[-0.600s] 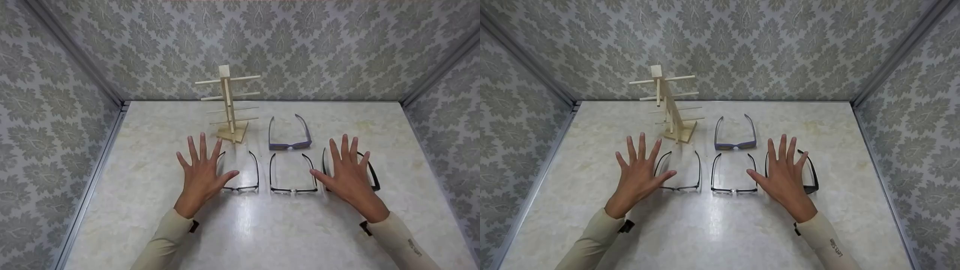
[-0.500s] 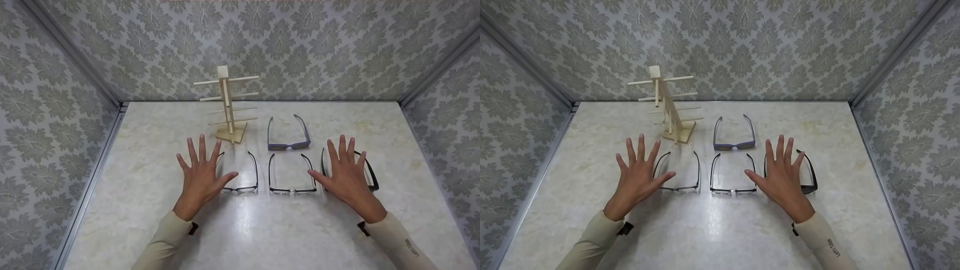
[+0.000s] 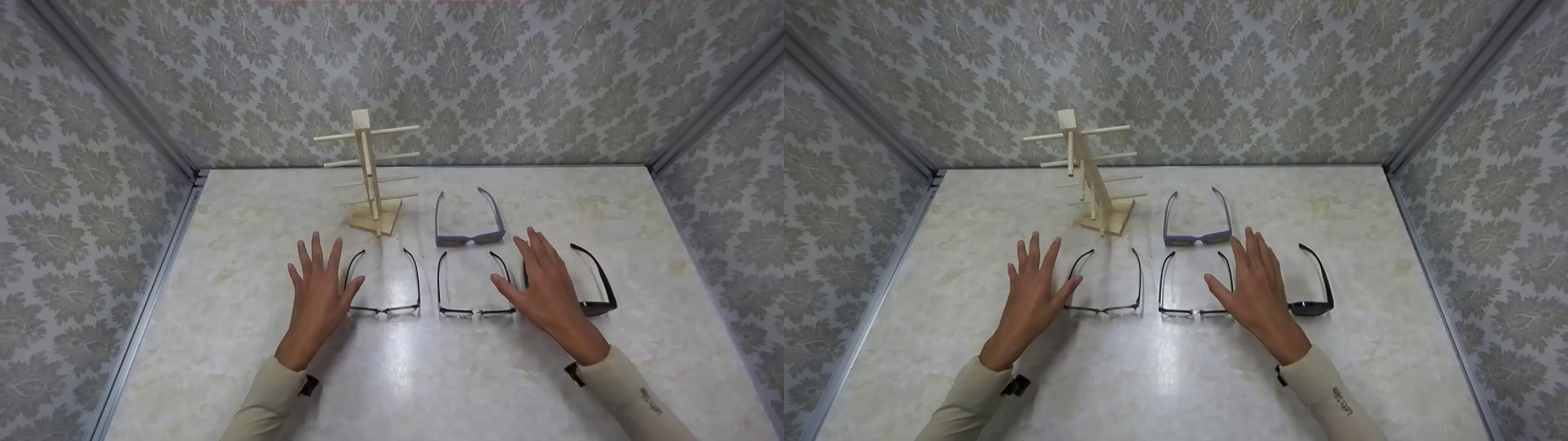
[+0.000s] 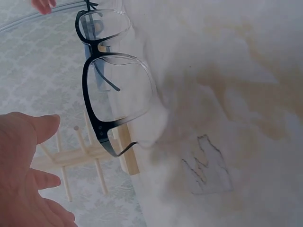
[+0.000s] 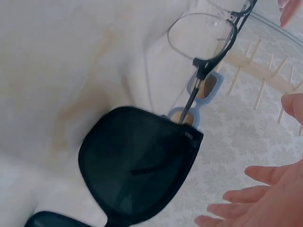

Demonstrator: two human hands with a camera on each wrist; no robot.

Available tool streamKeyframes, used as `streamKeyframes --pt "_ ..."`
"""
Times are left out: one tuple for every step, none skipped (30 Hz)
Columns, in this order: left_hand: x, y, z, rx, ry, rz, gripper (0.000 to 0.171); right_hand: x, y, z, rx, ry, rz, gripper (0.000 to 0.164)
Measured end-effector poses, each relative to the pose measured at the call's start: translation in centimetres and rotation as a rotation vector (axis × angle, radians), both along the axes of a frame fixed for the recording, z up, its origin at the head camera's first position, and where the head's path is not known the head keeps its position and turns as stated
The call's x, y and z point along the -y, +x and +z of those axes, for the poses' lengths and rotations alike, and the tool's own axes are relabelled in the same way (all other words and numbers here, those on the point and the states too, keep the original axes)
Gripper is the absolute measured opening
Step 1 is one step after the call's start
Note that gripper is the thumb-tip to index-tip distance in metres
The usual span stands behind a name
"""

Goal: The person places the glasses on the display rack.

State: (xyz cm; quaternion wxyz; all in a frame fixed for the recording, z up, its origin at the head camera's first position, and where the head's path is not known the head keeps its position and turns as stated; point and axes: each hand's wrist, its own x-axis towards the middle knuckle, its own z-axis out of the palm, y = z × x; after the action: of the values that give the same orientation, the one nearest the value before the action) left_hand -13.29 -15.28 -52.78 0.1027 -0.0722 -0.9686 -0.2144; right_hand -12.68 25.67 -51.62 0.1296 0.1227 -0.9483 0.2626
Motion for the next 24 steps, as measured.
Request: streamKeyframes --pt "0.1 0.1 -0.1 -0.001 0.022 0.001 0.081 0.2 0.0 0.0 -0.014 -0.008 0.004 0.083" --pt "0.3 0.1 -0.1 -0.006 0.042 0.001 0.079 0.5 -0.1 -0.1 -0.024 -0.014 0.007 0.082" --pt "0.4 0.2 -0.2 -0.014 0.06 0.001 0.077 0.7 -0.1 -0.1 -0.029 -0.022 0.012 0.08" --pt "0.6 0.3 -0.3 -0.025 0.079 -0.001 0.075 0.9 -0.1 -0.1 -0.035 -0.028 0.016 0.079" --pt "0.7 0.4 -0.4 -0.038 0.094 -0.004 0.073 1.1 -0.1 -0.2 -0.041 -0.033 0.021 0.077" --pt "0.9 0.4 -0.5 -0.056 0.104 -0.009 0.071 1.4 -0.2 -0.2 -0.049 -0.037 0.028 0.075" --pt "1.1 0.5 -0.6 -0.074 0.109 -0.014 0.069 1.6 -0.2 -0.2 -0.058 -0.043 0.036 0.074" --pt "1.2 0.6 -0.8 -0.095 0.114 -0.019 0.067 1.8 -0.2 -0.3 -0.067 -0.051 0.046 0.071" --pt "1.4 0.7 -0.9 -0.117 0.121 -0.025 0.065 2.0 -0.2 -0.3 -0.078 -0.06 0.056 0.068" --pt "1.5 0.8 -1.0 -0.132 0.131 -0.03 0.064 2.2 -0.3 -0.3 -0.086 -0.069 0.066 0.066" --pt "1.6 0.9 -1.2 -0.144 0.14 -0.034 0.062 2.4 -0.3 -0.4 -0.094 -0.08 0.075 0.063" --pt "1.8 1.0 -1.3 -0.151 0.154 -0.036 0.061 2.6 -0.3 -0.4 -0.1 -0.094 0.084 0.061" --pt "1.9 1.0 -1.3 -0.153 0.17 -0.034 0.059 2.8 -0.3 -0.4 -0.102 -0.105 0.09 0.059" --pt "2.0 1.1 -1.4 -0.151 0.186 -0.031 0.057 3.0 -0.3 -0.4 -0.105 -0.115 0.096 0.057" --pt "2.1 1.2 -1.4 -0.145 0.201 -0.028 0.056 3.2 -0.3 -0.4 -0.106 -0.122 0.099 0.056" --pt "2.1 1.3 -1.5 -0.137 0.212 -0.022 0.054 3.4 -0.3 -0.4 -0.104 -0.128 0.102 0.055" --pt "2.2 1.3 -1.5 -0.131 0.221 -0.017 0.052 3.7 -0.3 -0.4 -0.104 -0.134 0.105 0.054" --pt "2.2 1.4 -1.6 -0.125 0.229 -0.012 0.051 3.8 -0.3 -0.4 -0.1 -0.138 0.108 0.053" --pt "2.3 1.5 -1.6 -0.121 0.236 -0.009 0.05 4.0 -0.3 -0.4 -0.095 -0.141 0.108 0.053" --pt "2.3 1.5 -1.7 -0.12 0.243 -0.007 0.05 4.2 -0.3 -0.3 -0.09 -0.144 0.109 0.052" --pt "2.4 1.6 -1.7 -0.121 0.249 -0.006 0.049 4.4 -0.3 -0.4 -0.083 -0.149 0.11 0.052" --pt "2.4 1.6 -1.8 -0.121 0.256 -0.003 0.048 4.6 -0.3 -0.4 -0.075 -0.155 0.112 0.051" --pt "2.5 1.6 -1.8 -0.123 0.267 0.0 0.047 4.8 -0.3 -0.4 -0.07 -0.159 0.114 0.051" --pt "2.6 1.7 -1.9 -0.124 0.28 0.002 0.046 5.1 -0.3 -0.4 -0.066 -0.165 0.118 0.05"
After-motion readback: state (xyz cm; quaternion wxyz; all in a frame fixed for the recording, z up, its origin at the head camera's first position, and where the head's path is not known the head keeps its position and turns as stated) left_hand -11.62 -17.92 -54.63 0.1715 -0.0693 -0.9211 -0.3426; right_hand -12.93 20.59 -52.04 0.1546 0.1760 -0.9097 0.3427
